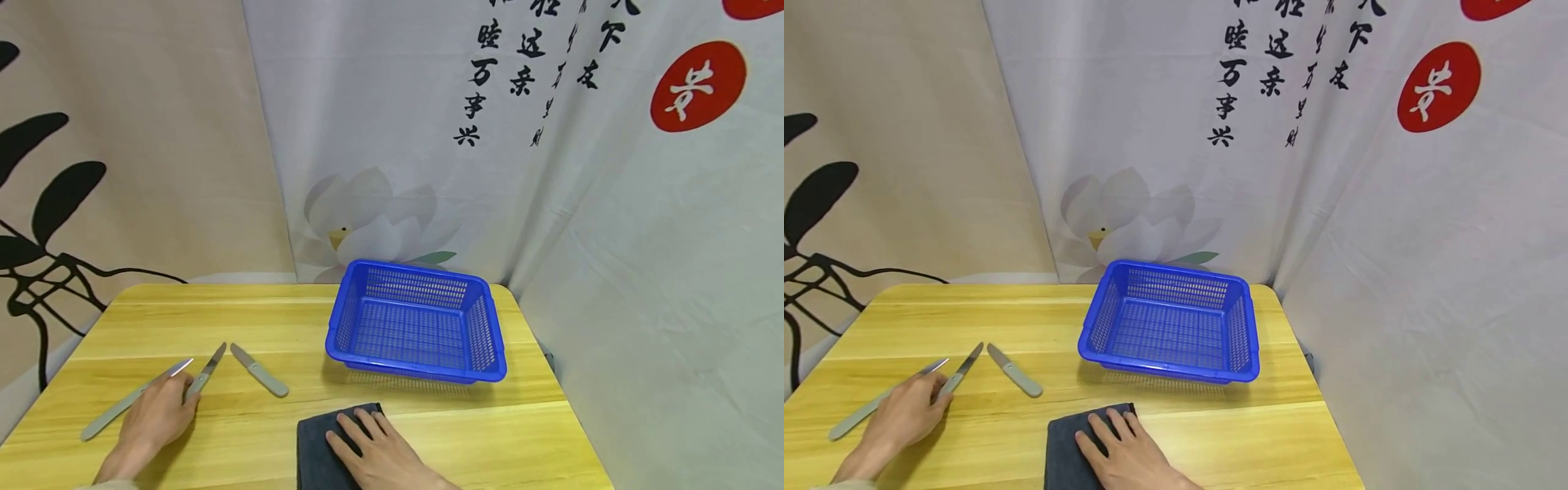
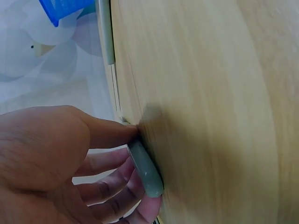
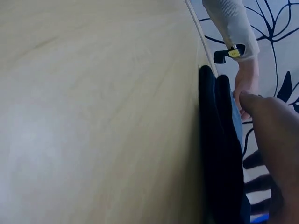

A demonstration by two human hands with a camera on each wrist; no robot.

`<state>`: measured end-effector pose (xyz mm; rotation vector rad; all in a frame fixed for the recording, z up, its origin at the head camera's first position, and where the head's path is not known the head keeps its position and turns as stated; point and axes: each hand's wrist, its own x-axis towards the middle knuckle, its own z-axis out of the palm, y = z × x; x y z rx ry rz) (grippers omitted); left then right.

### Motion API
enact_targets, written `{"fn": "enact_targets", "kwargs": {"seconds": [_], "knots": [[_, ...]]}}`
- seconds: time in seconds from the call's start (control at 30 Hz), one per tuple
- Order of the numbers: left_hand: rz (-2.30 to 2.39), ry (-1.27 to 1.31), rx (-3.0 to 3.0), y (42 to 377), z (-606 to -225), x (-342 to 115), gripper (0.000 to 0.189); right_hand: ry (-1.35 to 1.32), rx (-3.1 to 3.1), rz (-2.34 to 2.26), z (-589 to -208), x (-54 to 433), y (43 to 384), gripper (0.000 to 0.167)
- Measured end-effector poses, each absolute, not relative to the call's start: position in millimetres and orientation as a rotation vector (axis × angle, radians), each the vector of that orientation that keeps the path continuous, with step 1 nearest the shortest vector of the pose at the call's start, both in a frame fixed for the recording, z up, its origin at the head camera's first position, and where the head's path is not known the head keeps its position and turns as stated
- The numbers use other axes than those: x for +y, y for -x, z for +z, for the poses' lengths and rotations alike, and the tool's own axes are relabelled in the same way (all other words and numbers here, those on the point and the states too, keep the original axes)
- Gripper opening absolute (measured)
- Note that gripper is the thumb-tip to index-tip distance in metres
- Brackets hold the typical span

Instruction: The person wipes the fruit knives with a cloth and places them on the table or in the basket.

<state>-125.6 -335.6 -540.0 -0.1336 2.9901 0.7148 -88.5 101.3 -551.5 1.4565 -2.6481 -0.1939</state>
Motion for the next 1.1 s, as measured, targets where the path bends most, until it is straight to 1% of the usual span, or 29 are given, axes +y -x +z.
{"fn": "enact_targets", "kwargs": {"seconds": [0.27, 0.47, 0.57, 0.67, 0.83, 0.9, 1.1], "knots": [[0.759, 0.182, 3.026, 113, -530, -333, 0.043, -1.371, -2.655, -0.3, -560, 89, 85, 0.089], [0.777, 0.153, 3.205, 104, -511, -318, 0.046, -1.378, -2.694, -0.208, -562, 90, 86, 0.089], [0.803, 0.122, 3.308, 100, -501, -306, 0.043, -1.413, -2.712, -0.163, -557, 91, 90, 0.09], [0.856, 0.079, 3.404, 98, -493, -293, 0.036, -1.456, -2.71, -0.132, -549, 93, 94, 0.09], [0.983, -0.004, 3.494, 94, -481, -275, 0.029, -1.493, -2.746, -0.05, -537, 97, 101, 0.08], [1.042, -0.041, 3.5, 92, -477, -268, 0.029, -1.487, -2.771, -0.02, -534, 98, 102, 0.075], [1.266, -0.095, 3.415, 90, -468, -248, 0.033, -1.429, -2.843, 0.068, -531, 99, 104, 0.07]]}}
